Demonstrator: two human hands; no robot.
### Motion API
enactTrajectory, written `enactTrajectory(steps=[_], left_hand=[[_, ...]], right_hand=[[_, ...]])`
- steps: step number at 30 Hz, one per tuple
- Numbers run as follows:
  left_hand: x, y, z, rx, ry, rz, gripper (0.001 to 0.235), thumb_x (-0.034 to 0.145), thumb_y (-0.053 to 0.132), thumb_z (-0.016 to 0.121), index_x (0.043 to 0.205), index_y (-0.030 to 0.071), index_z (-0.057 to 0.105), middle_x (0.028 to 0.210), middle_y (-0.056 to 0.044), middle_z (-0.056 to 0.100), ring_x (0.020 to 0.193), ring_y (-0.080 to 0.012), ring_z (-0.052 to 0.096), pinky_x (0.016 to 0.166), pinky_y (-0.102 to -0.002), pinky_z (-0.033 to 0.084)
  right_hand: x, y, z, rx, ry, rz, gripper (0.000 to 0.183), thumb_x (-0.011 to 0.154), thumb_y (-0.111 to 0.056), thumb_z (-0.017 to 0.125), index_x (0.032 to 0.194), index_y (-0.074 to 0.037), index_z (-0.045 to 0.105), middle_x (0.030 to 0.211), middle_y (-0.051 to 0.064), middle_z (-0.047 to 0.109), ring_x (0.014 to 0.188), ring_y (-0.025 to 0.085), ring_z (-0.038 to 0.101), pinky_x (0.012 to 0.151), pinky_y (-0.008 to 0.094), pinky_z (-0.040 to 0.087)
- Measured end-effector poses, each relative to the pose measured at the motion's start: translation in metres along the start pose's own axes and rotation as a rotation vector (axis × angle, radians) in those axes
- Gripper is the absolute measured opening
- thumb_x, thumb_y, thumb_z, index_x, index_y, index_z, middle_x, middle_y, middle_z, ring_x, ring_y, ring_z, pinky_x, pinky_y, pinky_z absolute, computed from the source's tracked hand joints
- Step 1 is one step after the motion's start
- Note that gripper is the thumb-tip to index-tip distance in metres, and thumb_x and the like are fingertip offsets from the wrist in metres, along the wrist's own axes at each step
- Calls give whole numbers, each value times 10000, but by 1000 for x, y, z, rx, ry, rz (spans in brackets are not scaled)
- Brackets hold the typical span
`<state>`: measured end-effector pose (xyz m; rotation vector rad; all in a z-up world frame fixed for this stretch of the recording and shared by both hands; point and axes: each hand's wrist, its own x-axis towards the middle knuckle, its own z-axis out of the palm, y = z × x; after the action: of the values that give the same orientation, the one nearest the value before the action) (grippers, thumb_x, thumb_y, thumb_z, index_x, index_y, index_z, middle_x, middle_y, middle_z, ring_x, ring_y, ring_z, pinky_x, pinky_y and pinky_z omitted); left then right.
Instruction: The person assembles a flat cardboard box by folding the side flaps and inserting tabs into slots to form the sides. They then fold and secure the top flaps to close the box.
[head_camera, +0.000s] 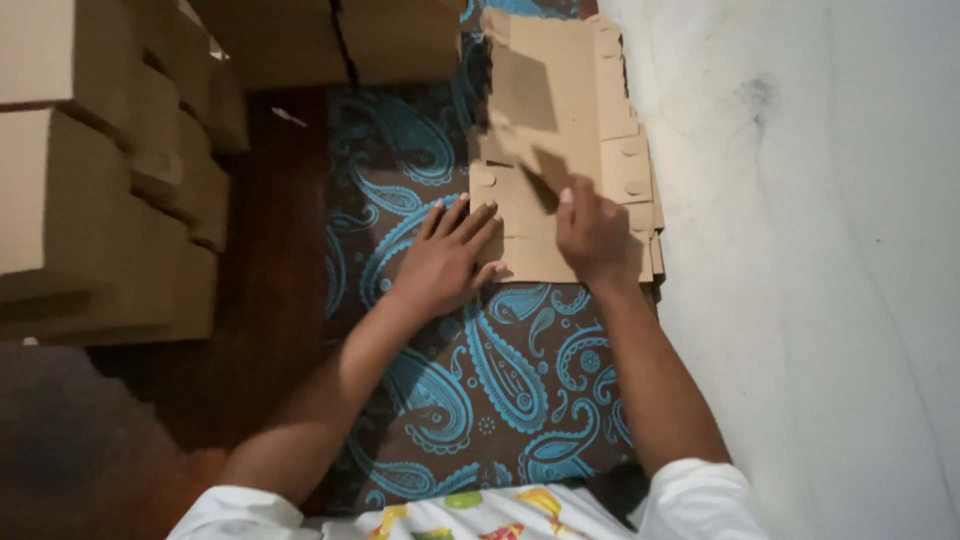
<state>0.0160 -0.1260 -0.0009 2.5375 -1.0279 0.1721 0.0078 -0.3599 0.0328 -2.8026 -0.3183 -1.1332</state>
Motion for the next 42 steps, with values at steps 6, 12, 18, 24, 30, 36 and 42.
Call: enactTrajectory(steps=[6,12,18,24,30,36,42], left_hand=[[1,3,-10,-2,-74,-42,630,1012,534,500,1530,177,491,1634,-57,416,1535,-367,294,1246,-565,173],[0,2,-3,4,-27,-36,644,994,560,520,1510,176,505,1615,-58,437,1519,-368,319,1244,-563,181],[3,2,-3,-36,14,-45,625,967,464,582,1539,225,494,1613,-65,426,1511,-403,314,1241,-592,192],[6,-81,0,-1171,506,-670,396,868,101,469,1185,33,697,1074,-191,661,1004,-324,649,900,-441,517],[-13,-160,20,-1279,405,-746,608,961,200,684,1483,205,372,1107,-106,588,753,-142,541,579,-236,464],[-12,-106,-55,-736,469,-540,808,829,-78,722,1546,148,425,1550,-205,440,1459,-437,372,1216,-580,249],[-1,-118,-26,-778,481,-469,561,877,-45,707,1379,161,566,1385,-133,575,1385,-372,489,1166,-623,314]], right_hand=[[1,11,4,307,146,312,248,1133,-217,335,1063,-91,537,658,39,638,538,200,667,557,318,527],[34,3,-47,330,410,-128,186,1085,-1,442,1255,14,513,1237,247,684,1138,415,680,937,460,569],[55,-74,-121,-13,252,-270,212,1044,-74,509,1112,-99,707,1073,134,762,853,309,737,719,406,554],[3,-119,-108,234,-74,-452,235,946,-97,521,1072,-69,718,792,91,605,700,276,641,586,407,495],[-26,-171,-99,583,-330,-563,163,967,-85,580,1033,-89,730,894,97,708,772,265,658,609,357,482],[-17,-165,-94,884,-483,-508,279,1004,-238,628,1178,-25,678,971,200,713,822,383,682,667,468,540],[68,-93,-25,497,-332,-118,259,926,-143,707,1148,-10,707,1035,212,727,1030,440,692,910,543,536]])
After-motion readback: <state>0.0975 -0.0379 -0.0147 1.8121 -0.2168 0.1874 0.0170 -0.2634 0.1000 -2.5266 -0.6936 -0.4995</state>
